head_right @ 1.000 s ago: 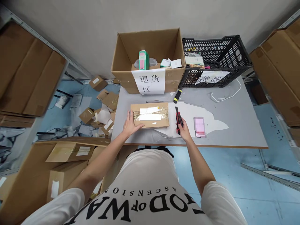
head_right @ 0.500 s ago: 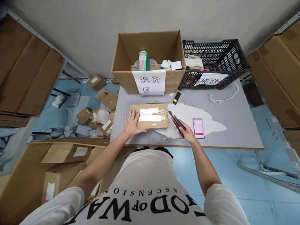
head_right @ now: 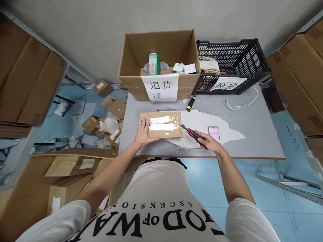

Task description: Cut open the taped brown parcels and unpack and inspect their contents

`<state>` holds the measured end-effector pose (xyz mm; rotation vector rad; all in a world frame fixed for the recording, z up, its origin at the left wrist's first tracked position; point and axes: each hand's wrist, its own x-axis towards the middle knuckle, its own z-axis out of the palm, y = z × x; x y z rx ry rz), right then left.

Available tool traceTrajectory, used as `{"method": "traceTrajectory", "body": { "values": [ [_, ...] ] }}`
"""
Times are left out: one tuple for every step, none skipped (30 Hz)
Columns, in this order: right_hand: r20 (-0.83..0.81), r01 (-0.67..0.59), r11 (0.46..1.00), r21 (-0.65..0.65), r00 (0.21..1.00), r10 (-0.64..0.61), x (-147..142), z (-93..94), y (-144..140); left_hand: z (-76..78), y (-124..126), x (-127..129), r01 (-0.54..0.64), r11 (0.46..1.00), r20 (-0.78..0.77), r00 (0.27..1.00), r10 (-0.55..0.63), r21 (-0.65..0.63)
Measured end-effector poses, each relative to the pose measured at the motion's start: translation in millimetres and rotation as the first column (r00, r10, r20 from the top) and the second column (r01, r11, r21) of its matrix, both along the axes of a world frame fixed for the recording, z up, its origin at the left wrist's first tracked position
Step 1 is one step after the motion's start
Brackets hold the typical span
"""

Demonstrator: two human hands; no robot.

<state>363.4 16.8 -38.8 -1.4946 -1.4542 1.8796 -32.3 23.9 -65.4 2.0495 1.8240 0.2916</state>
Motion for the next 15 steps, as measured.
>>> {"method": "traceTrajectory", "body": {
  "values": [
    [0.009, -0.008, 1.000, -0.016, 1.000, 0.008, 2, 1.8, -2, -0.3, 0, 0, -0.001, 1.000, 0.002, 1.000, 0.001, 0.000],
    [0.016, -0.015, 0.999, -0.034, 1.000, 0.016, 5, 3.1, -4, -0.5, 0, 0, -0.003, 1.000, 0.003, 1.000, 0.003, -0.001],
    [0.020, -0.020, 0.998, -0.052, 1.000, 0.021, 7, 3.9, -6, -0.5, 0, 0, -0.004, 1.000, 0.003, 1.000, 0.004, -0.002],
    [0.021, -0.024, 0.997, -0.072, 0.999, 0.025, 8, 4.3, -8, -0.4, 0, 0, -0.004, 1.000, 0.003, 1.000, 0.004, -0.003],
    [0.019, -0.023, 0.995, -0.092, 1.000, 0.025, 10, 4.1, -11, -0.3, 0, 1, -0.005, 1.000, 0.000, 1.000, 0.005, -0.004],
    [0.014, -0.017, 0.994, -0.112, 1.000, 0.019, 11, 3.6, -13, -0.1, 0, 1, -0.005, 1.000, -0.002, 1.000, 0.005, -0.004],
    [0.008, -0.007, 0.992, -0.129, 1.000, 0.008, 12, 2.8, -16, 0.0, 0, 1, -0.002, 1.000, -0.004, 1.000, 0.002, -0.004],
    [0.004, 0.009, 0.990, -0.142, 1.000, -0.009, 12, 1.8, -18, 0.1, 0, 0, 0.001, 1.000, -0.004, 1.000, -0.001, -0.004],
    [0.001, 0.027, 0.988, -0.151, 1.000, -0.027, 12, 0.8, -20, 0.1, 0, 0, 0.006, 1.000, -0.002, 1.000, -0.006, -0.004],
    [0.000, 0.046, 0.987, -0.153, 0.999, -0.046, 12, -0.1, -22, 0.1, 1, 0, 0.011, 1.000, 0.000, 1.000, -0.011, -0.004],
    [0.000, 0.064, 0.987, -0.148, 0.998, -0.065, 12, -0.8, -24, 0.0, 1, -1, 0.015, 1.000, 0.002, 1.000, -0.015, -0.005],
    [0.001, 0.079, 0.987, -0.139, 0.997, -0.080, 12, -1.3, -25, -0.1, 1, -1, 0.018, 1.000, 0.002, 1.000, -0.018, -0.005],
    [0.001, 0.088, 0.988, -0.130, 0.996, -0.089, 12, -1.5, -26, -0.2, 1, -1, 0.019, 1.000, 0.002, 1.000, -0.019, -0.006],
    [0.003, 0.093, 0.988, -0.121, 0.996, -0.094, 12, -1.6, -27, -0.3, 1, -2, 0.020, 1.000, 0.001, 1.000, -0.020, -0.006],
    [0.005, 0.098, 0.989, -0.111, 0.995, -0.098, 13, -1.5, -28, -0.3, 1, -2, 0.020, 1.000, -0.001, 1.000, -0.020, -0.007]
  ]
}}
